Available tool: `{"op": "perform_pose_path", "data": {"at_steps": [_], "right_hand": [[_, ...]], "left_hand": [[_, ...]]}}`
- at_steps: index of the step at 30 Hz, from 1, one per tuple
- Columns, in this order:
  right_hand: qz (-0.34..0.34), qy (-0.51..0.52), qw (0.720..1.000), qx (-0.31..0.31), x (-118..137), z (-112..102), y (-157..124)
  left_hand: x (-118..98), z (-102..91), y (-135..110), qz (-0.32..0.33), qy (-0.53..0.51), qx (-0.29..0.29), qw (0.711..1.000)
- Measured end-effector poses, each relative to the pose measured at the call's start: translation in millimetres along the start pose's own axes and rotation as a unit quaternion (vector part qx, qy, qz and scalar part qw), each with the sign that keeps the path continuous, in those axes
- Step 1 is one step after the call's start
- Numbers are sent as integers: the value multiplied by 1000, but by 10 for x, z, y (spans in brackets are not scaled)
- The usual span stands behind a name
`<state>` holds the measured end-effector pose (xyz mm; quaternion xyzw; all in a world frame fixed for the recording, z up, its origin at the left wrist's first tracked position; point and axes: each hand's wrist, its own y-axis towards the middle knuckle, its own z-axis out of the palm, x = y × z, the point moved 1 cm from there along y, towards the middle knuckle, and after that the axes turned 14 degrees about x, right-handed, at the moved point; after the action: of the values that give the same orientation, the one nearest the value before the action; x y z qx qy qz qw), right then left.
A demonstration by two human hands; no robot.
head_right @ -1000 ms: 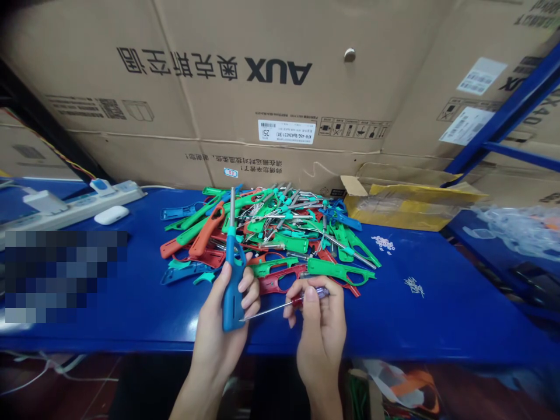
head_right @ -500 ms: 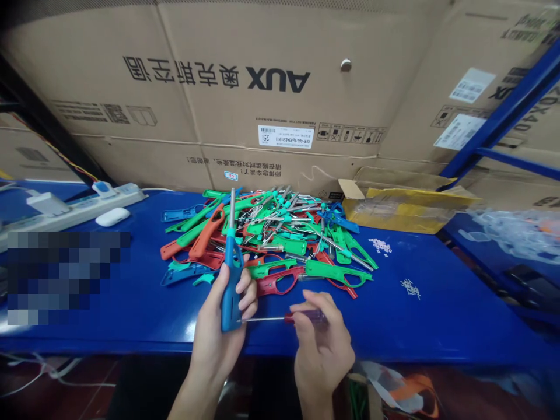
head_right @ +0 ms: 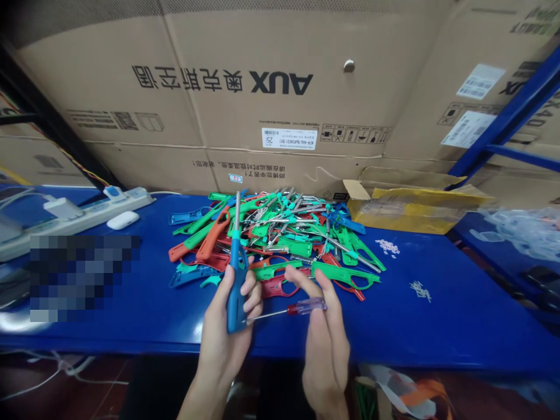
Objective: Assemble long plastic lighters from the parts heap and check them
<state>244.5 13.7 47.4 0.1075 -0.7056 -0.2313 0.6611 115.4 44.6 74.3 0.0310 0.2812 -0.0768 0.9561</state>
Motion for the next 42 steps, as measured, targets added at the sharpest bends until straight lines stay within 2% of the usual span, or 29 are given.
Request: {"op": "perform_pose_path", "data": {"at_steps": [2,5,8,10,13,17,20,22,25,29,33,35,38,40,42], "right_hand": [[-2,12,1000,3,7,3,17],[-1,-45,997,-58,0,11,-3],[35,-85,991,-100,-24,12,-25],[40,-66,993,-86,-43,3,-16],[1,4,998,-66,-65,-27,3],[-36,18,994,-100,-38,-46,0],[19,-44,995,-83,-9,-29,11],[57,-27,997,-50,-25,-25,22],[57,24,997,-50,-78,-51,16],[74,-37,992,-98,-108,-79,-5],[69,51,995,-53,-96,-65,5],[73,46,993,-80,-80,-60,6],[102,-44,982,-152,-34,-37,25],[114,-39,983,-135,-11,-12,58],[117,31,990,-70,-12,0,88]], "left_hand": [[2,4,3,2,0,-1,1000],[6,6,4,1,4,-6,1000],[6,7,1,3,0,-11,1000],[5,4,1,6,0,-10,1000],[9,-1,3,7,6,-10,1000],[27,-1,3,28,29,-16,999],[45,1,0,53,52,-27,997],[56,-3,-3,70,67,-31,995],[66,-16,-7,78,83,-32,993],[53,-32,-13,79,81,-38,993],[30,-34,-10,71,54,-36,995],[32,-31,-11,68,52,-32,996],[56,-27,-18,80,78,-38,993],[78,-23,-24,91,99,-43,990],[93,-18,-31,99,110,-47,988]]}}
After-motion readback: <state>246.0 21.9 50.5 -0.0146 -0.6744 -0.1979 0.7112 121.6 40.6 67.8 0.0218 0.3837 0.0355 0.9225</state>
